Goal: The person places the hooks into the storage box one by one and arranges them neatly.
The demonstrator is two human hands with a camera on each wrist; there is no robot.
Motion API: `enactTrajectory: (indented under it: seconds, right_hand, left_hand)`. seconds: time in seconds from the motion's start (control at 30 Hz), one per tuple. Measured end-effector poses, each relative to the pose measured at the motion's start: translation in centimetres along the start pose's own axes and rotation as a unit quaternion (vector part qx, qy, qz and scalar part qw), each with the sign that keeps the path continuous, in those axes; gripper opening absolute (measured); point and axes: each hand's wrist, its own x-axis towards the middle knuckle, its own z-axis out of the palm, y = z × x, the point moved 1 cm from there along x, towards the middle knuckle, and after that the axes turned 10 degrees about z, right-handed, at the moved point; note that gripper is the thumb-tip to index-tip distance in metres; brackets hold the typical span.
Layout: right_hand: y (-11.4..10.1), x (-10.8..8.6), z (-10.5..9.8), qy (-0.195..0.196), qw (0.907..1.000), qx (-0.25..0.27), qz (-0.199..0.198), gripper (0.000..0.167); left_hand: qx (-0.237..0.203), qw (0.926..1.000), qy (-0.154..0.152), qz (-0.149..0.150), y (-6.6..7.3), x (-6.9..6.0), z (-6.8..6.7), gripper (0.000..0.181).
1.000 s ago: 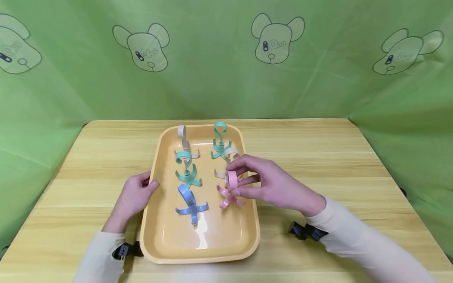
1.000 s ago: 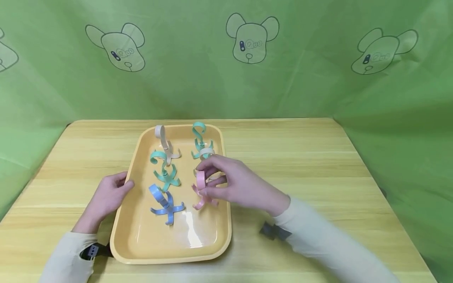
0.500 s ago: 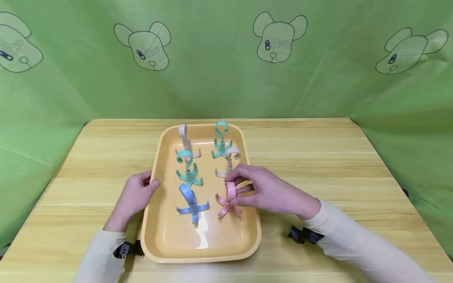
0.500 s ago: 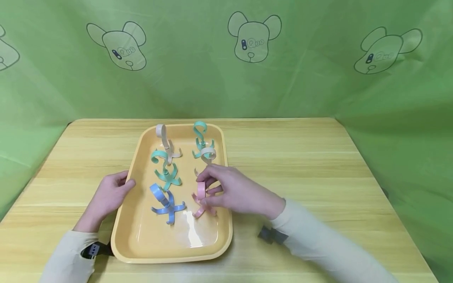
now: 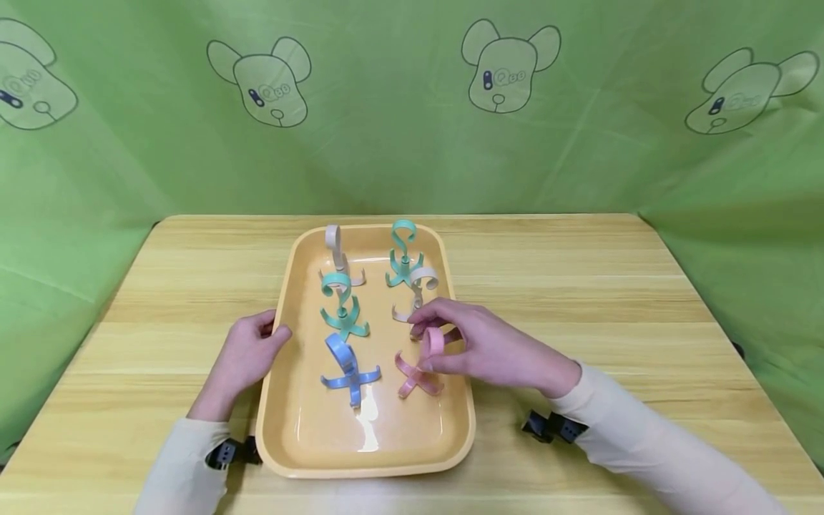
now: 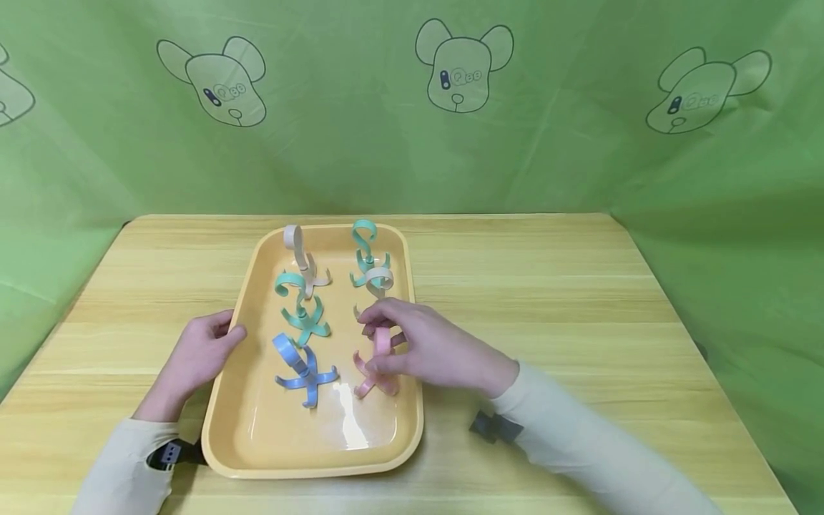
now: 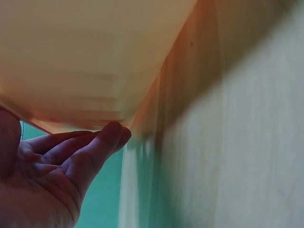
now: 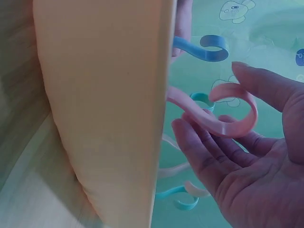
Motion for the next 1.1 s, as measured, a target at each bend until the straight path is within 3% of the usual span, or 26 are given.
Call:
enactTrajectory:
  seconds: [0.47,0.77,0.9,0.97,1.03,1.1]
  right_hand:
    - [0.4,-0.2,-0.1,0.005,0.9990,-0.043,-0.009,0.057]
    - [0.7,-0.6,-0.9,0.006,0.9996,-0.022,-0.015,0.053]
    - [1.2,-0.8,-2.5,0.031,0.9984,-0.024,-0.041,0.045]
    - [1.7,-0.7,-3.6,0.055,0.9972,-0.027,-0.043,0.039]
    - [2.5,-0.6,-4.9,0.082,0.9959,-0.029,-0.024,0.033]
    - [3.5,-0.4,-6.1,0.114,0.9927,-0.037,0.013,0.031]
  left_hand:
    - [0.000,1.0000,-0.001,0.002,0.2,0.0,0.0,0.038]
    - [-0.008,0.9997,-0.019,0.013,-0.1,0.3,-0.2,0.039]
    - [-0.021,0.9985,-0.048,0.014,-0.2,0.3,-0.7,0.047]
    - [-0.029,0.9977,-0.061,0.005,-0.2,0.2,-1.2,0.061]
    - [-0.039,0.9968,-0.070,-0.003,-0.2,0.2,-1.7,0.074]
    - [-0.016,0.9974,-0.071,-0.004,0.0,0.2,-2.4,0.079]
